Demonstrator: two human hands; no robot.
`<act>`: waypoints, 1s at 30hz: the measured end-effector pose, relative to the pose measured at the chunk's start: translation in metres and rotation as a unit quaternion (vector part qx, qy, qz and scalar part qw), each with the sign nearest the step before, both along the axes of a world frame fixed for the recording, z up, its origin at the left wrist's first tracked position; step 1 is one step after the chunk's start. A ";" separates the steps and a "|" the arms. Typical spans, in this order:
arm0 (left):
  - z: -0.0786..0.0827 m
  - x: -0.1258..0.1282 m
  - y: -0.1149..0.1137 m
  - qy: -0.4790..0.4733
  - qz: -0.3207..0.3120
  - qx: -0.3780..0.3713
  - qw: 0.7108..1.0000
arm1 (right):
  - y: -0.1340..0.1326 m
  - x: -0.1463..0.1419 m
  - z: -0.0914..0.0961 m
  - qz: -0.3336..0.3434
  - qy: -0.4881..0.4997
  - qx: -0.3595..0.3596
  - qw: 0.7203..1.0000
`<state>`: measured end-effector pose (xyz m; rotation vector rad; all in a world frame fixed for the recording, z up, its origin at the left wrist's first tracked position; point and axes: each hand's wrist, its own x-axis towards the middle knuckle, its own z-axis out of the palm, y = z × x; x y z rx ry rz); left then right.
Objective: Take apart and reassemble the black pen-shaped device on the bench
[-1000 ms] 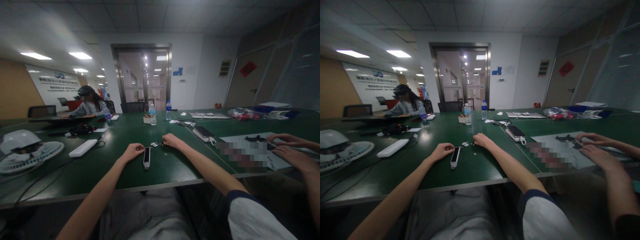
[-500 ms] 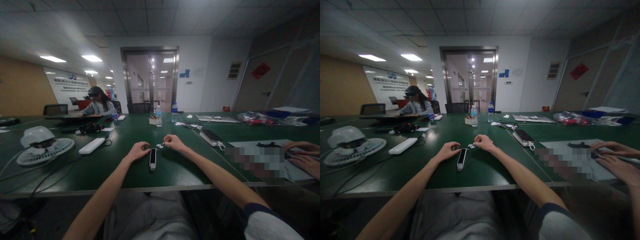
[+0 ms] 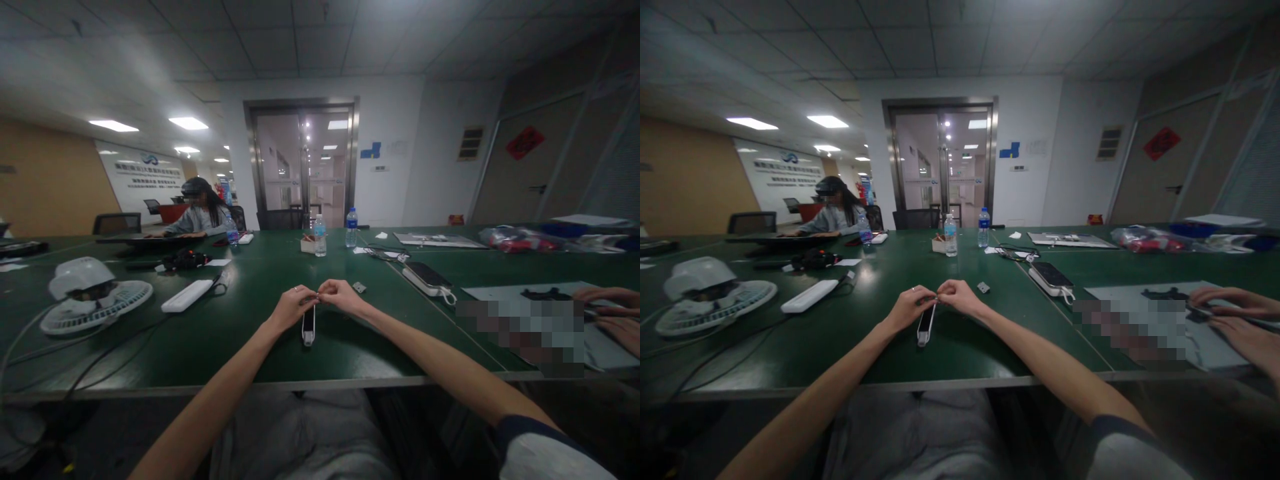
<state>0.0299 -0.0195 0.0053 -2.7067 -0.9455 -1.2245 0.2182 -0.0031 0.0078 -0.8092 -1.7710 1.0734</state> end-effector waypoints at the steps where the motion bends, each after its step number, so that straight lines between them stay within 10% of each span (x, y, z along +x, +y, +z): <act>1: 0.000 0.000 0.000 0.001 0.003 -0.001 1.000 | 0.000 0.000 0.000 0.003 0.003 -0.001 1.000; 30: 0.008 0.005 -0.011 0.024 0.041 -0.019 0.999 | 0.000 -0.001 -0.008 0.080 0.109 -0.150 0.979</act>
